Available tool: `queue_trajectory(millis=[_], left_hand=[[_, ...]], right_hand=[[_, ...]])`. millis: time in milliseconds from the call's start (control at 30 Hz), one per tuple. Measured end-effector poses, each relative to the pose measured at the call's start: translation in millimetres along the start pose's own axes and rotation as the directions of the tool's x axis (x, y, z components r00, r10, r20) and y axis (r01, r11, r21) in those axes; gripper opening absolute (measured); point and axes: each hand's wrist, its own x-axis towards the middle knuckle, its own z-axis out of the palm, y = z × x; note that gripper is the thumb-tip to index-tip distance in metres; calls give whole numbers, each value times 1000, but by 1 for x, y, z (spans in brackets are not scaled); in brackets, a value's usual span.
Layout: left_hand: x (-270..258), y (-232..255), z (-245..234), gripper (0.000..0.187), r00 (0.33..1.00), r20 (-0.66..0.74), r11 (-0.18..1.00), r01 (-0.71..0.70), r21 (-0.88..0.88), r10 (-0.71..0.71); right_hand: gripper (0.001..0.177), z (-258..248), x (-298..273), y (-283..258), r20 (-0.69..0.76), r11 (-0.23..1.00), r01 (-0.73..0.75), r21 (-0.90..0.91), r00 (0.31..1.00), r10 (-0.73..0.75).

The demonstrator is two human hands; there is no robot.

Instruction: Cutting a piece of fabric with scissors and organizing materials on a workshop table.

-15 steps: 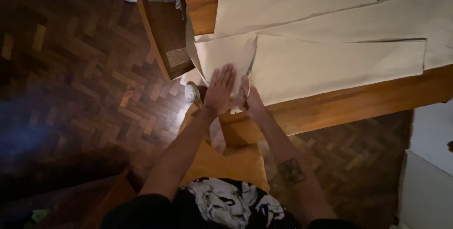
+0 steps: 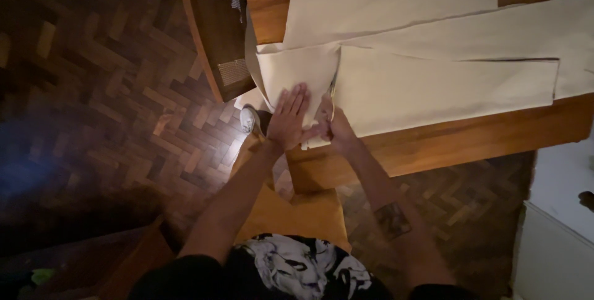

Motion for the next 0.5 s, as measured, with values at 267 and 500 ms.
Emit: queue_trajectory(millis=[267, 500], left_hand=[[2, -1, -4, 104, 1000, 1, 998, -24, 58, 24], [2, 2, -10, 105, 999, -5, 997, -36, 69, 36]], right_hand=[[39, -2, -4, -9, -19, 993, 19, -116, 1000, -22], [50, -6, 1, -24, 28, 997, -39, -71, 999, 42]])
